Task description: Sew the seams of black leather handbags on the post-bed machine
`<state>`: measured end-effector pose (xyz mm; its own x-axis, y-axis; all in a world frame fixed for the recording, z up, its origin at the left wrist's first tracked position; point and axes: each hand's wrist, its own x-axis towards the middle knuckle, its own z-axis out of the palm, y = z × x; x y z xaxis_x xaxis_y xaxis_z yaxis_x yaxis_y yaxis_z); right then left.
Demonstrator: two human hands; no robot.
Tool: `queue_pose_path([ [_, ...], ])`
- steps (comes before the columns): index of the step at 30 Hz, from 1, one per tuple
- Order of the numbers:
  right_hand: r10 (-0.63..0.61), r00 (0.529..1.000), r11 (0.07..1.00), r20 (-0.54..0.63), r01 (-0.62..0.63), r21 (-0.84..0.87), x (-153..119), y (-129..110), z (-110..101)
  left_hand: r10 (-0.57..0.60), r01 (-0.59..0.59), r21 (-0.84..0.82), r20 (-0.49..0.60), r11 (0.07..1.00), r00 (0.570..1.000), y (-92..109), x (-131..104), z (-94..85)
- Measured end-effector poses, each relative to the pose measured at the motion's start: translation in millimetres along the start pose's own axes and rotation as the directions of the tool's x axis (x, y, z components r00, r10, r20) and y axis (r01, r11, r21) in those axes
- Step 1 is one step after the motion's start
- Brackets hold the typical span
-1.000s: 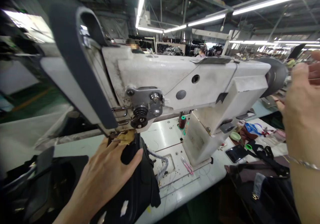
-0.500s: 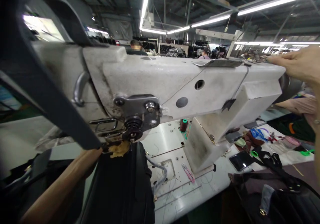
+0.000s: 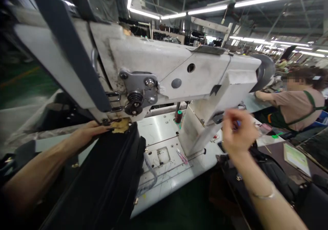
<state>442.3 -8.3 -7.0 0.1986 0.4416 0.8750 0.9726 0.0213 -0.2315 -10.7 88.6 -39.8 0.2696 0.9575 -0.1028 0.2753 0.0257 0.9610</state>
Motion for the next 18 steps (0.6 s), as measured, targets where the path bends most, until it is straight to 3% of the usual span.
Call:
queue_pose_path([
  [1, -0.032, 0.981, 0.999, 0.192, 0.024, 0.042, -39.7, -17.2, 12.3, -0.004, 0.004, -0.008, 0.002, 1.0, 1.0, -0.8, -0.5, -0.8],
  [2, -0.061, 0.923, 0.996, 0.379, 0.034, 0.078, -76.8, -31.4, 27.1, -0.009, 0.008, -0.012, -0.005, 1.0, 1.0, -1.0, -1.5, -0.8],
  [4, -0.042, 0.763, 0.997, 0.645, -0.005, 0.071, -138.7, -50.8, 58.9, -0.017, 0.017, -0.01, -0.027, 1.0, 0.999, 0.3, -5.4, 1.1],
  [7, 0.116, 0.537, 0.993, 0.835, -0.074, -0.09, -194.0, -63.6, 95.2, 0.01, -0.009, 0.005, -0.058, 1.0, 0.998, 5.6, -15.9, 6.9],
  [10, 0.206, 0.383, 0.978, 0.9, -0.095, -0.184, -216.2, -67.0, 109.8, 0.083, -0.081, 0.035, -0.075, 0.996, 0.994, 11.1, -26.8, 12.2],
  [12, 0.226, 0.336, 0.974, 0.914, -0.108, -0.201, -222.0, -66.7, 113.2, 0.127, -0.122, 0.06, -0.079, 0.991, 0.989, 13.0, -32.1, 14.6],
  [14, 0.24, 0.331, 0.969, 0.912, -0.136, -0.206, -224.1, -65.6, 116.1, 0.158, -0.152, 0.078, -0.079, 0.985, 0.984, 12.7, -35.7, 16.3],
  [18, 0.209, 0.412, 0.964, 0.887, -0.237, -0.117, -214.0, -67.3, 120.1, 0.185, -0.176, 0.093, -0.096, 0.98, 0.978, 5.1, -39.5, 18.4],
])
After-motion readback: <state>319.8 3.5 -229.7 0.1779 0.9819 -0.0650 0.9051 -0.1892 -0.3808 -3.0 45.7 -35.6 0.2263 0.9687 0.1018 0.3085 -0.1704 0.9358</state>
